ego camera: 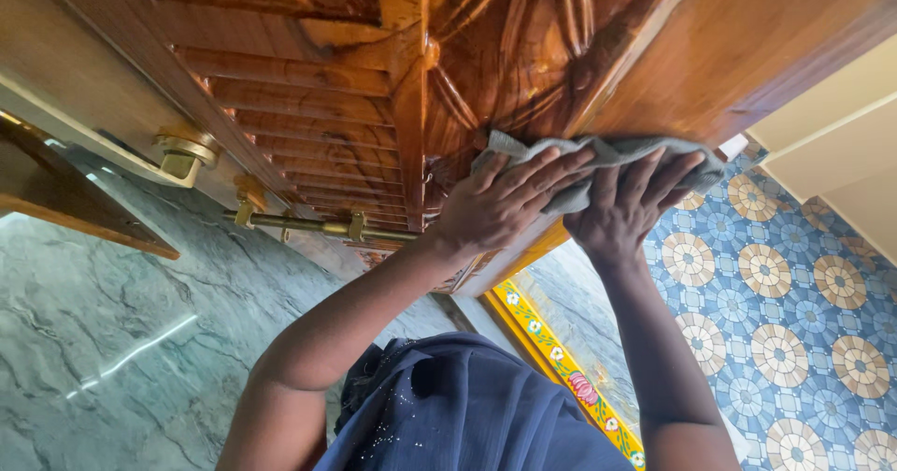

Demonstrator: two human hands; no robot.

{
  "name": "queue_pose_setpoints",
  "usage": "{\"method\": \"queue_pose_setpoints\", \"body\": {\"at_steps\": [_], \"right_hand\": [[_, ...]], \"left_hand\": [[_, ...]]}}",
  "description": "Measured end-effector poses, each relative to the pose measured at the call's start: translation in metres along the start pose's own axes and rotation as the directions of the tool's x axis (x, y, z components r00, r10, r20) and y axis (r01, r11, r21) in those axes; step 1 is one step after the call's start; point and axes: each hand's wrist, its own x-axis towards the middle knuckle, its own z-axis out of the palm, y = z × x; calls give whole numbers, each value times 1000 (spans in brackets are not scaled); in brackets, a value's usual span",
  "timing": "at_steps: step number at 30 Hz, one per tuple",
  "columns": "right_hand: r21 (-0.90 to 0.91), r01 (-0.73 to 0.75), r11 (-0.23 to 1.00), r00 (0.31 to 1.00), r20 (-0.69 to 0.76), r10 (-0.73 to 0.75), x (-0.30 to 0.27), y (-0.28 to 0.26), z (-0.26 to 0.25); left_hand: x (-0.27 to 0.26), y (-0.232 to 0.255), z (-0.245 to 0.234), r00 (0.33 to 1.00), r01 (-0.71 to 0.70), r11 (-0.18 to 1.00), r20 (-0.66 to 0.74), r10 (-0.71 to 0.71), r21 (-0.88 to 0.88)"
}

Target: The person wipes the surface of a wooden door with a cloth. They clean the door handle, the carved panels, and the door frame systematically.

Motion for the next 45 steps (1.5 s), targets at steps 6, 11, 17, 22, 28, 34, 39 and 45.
{"method": "queue_pose_setpoints", "body": {"at_steps": [6,11,17,22,28,34,39,45], "right_hand": [[108,93,990,996,2,-93,-86,-10,70],[129,123,984,992,10,-126,-161,-24,130],[307,44,951,961,247,-124,-193,-76,129],[356,133,925,911,324,-256,-157,-122,85],[396,396,828,844,198,-498,-94,-158,48],[499,464,732,643,379,-665,-18,-200,-12],[558,525,643,573,327,-752,28,-256,-39],[598,438,672,446,504,-739,61,-339,-56]], "left_hand": [[-61,34,26,994,6,994,106,5,-105],[-95,35,32,994,-20,951,99,53,-307],[-114,-6,21,946,-176,849,152,285,-499],[-148,-45,11,922,-211,825,174,346,-524],[-189,-92,-7,881,-150,813,297,368,-563],[-226,-143,-20,923,-194,881,224,314,-432],[-269,-190,-36,901,-137,907,330,281,-397],[-319,-250,-58,936,-159,947,262,234,-279]]}}
